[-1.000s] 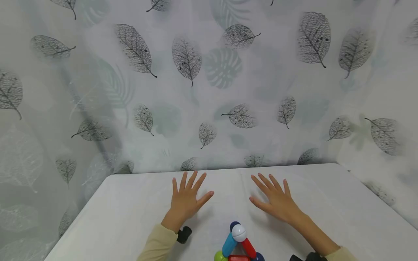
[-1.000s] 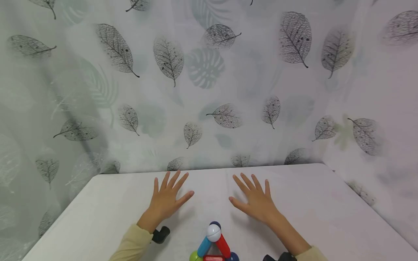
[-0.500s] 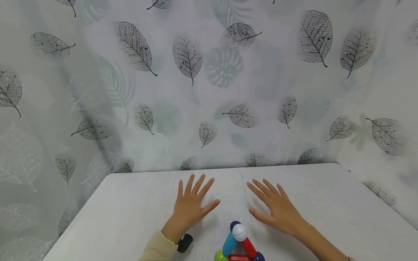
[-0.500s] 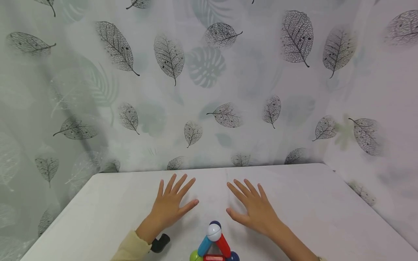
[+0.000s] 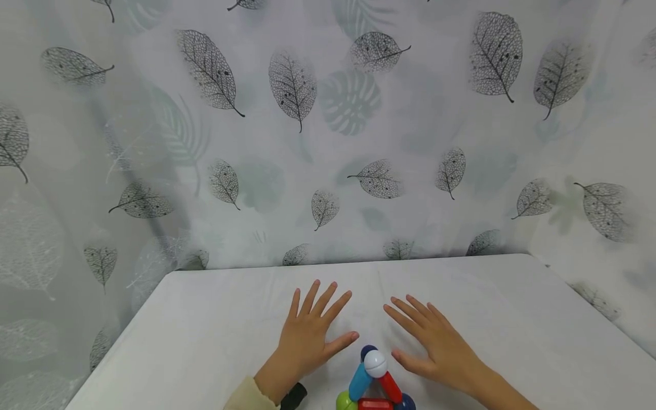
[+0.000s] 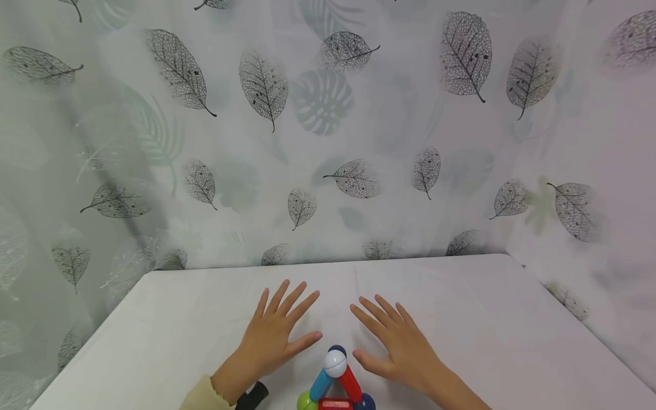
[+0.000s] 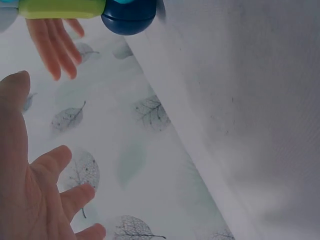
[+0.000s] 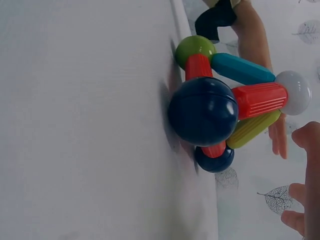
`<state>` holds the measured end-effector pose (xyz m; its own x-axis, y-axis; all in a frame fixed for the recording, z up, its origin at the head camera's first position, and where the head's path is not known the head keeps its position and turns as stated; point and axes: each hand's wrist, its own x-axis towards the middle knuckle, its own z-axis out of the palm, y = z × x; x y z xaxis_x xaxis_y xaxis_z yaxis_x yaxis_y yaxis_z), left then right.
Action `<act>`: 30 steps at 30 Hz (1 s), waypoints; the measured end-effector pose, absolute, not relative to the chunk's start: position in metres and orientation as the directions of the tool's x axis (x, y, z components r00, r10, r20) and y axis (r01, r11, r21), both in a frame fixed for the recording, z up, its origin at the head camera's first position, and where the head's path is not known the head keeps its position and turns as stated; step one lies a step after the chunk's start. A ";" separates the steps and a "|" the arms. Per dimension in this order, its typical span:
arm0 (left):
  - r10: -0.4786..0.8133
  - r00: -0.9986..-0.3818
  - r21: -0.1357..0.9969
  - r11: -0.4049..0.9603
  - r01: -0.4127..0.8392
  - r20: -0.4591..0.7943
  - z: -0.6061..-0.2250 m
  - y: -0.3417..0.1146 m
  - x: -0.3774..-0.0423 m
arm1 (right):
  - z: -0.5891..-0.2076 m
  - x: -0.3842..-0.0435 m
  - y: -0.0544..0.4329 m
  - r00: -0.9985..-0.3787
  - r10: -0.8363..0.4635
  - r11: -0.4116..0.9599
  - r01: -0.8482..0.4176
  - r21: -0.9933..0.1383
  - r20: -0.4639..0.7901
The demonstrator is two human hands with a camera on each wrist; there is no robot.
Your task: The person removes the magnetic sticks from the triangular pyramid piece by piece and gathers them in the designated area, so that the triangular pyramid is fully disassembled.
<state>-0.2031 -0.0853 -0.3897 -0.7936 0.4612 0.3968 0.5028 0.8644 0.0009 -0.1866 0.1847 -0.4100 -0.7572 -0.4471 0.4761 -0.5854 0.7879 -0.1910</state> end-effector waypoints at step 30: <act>0.599 -0.615 0.045 0.697 0.716 0.513 -0.394 -0.074 -0.192 | -0.429 -0.168 0.174 -0.480 -0.518 0.474 -0.850 -0.229 0.708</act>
